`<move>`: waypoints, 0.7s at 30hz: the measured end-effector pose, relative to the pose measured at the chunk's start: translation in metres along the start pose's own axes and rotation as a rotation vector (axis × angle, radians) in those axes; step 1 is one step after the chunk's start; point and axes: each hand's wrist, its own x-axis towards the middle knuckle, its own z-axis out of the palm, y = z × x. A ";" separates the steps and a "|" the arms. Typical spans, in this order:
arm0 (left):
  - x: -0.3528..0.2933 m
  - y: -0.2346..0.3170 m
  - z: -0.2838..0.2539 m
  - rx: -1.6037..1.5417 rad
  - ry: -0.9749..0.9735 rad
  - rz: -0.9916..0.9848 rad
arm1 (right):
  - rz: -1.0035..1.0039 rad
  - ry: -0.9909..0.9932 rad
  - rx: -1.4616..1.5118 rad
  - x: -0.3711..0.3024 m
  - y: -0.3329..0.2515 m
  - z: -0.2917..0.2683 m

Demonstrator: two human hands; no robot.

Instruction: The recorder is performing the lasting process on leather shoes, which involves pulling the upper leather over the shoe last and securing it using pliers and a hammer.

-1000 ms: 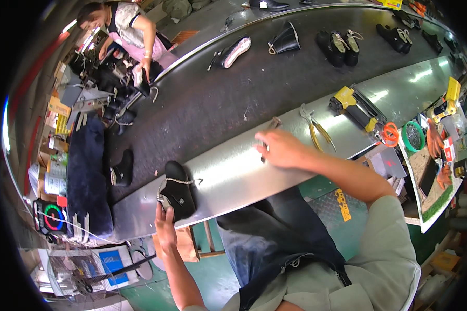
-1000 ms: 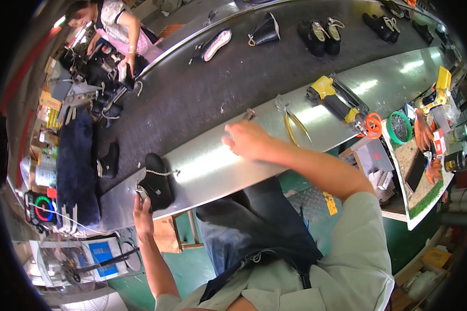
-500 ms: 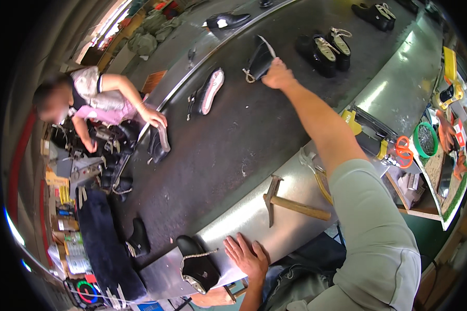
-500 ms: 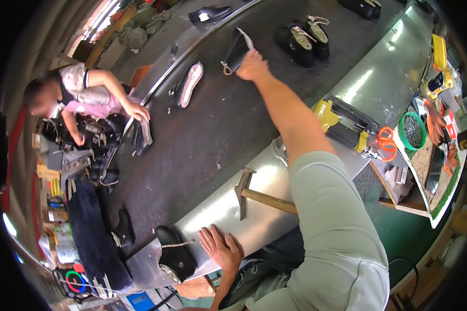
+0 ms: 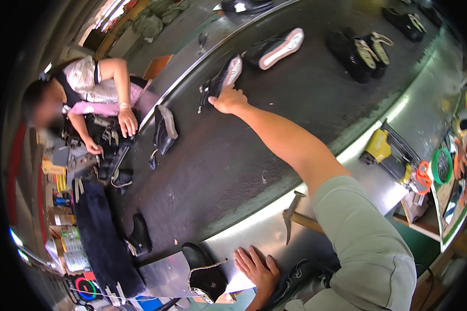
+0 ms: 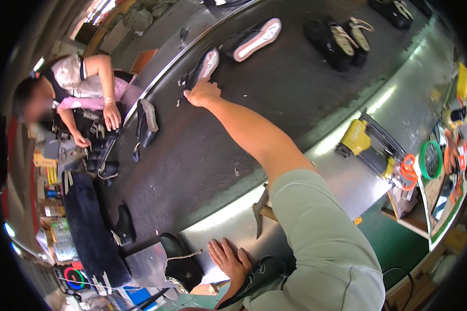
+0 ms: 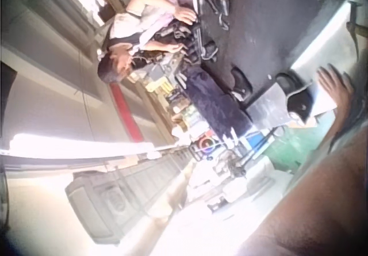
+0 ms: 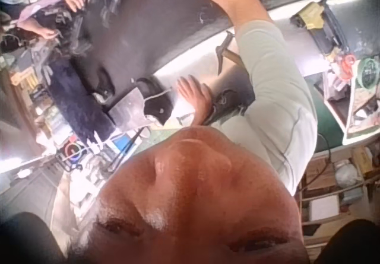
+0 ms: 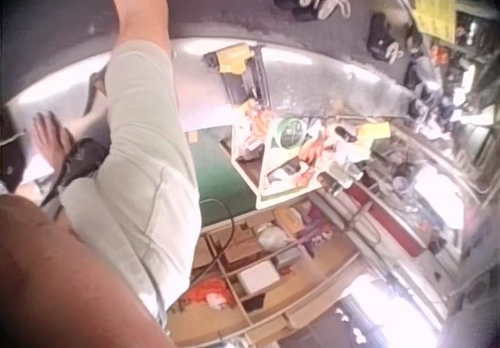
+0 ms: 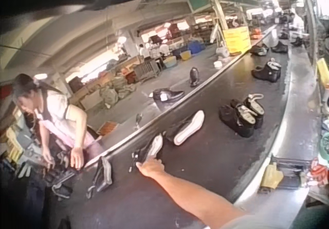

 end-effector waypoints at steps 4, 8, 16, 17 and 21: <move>-0.002 -0.003 -0.008 -0.099 -0.045 -0.047 | 0.120 0.287 -0.104 0.017 -0.036 0.042; -0.001 -0.002 -0.010 -0.116 -0.048 -0.046 | 0.112 0.346 -0.007 0.042 -0.032 0.055; 0.000 -0.007 -0.016 -0.104 0.009 -0.009 | 0.005 -0.085 0.276 0.000 0.008 0.038; -0.002 -0.010 -0.016 -0.111 0.020 -0.040 | 0.004 -0.204 0.315 -0.036 0.001 0.042; -0.004 -0.011 -0.019 -0.180 0.093 -0.025 | 0.112 -0.480 0.480 -0.141 0.016 0.022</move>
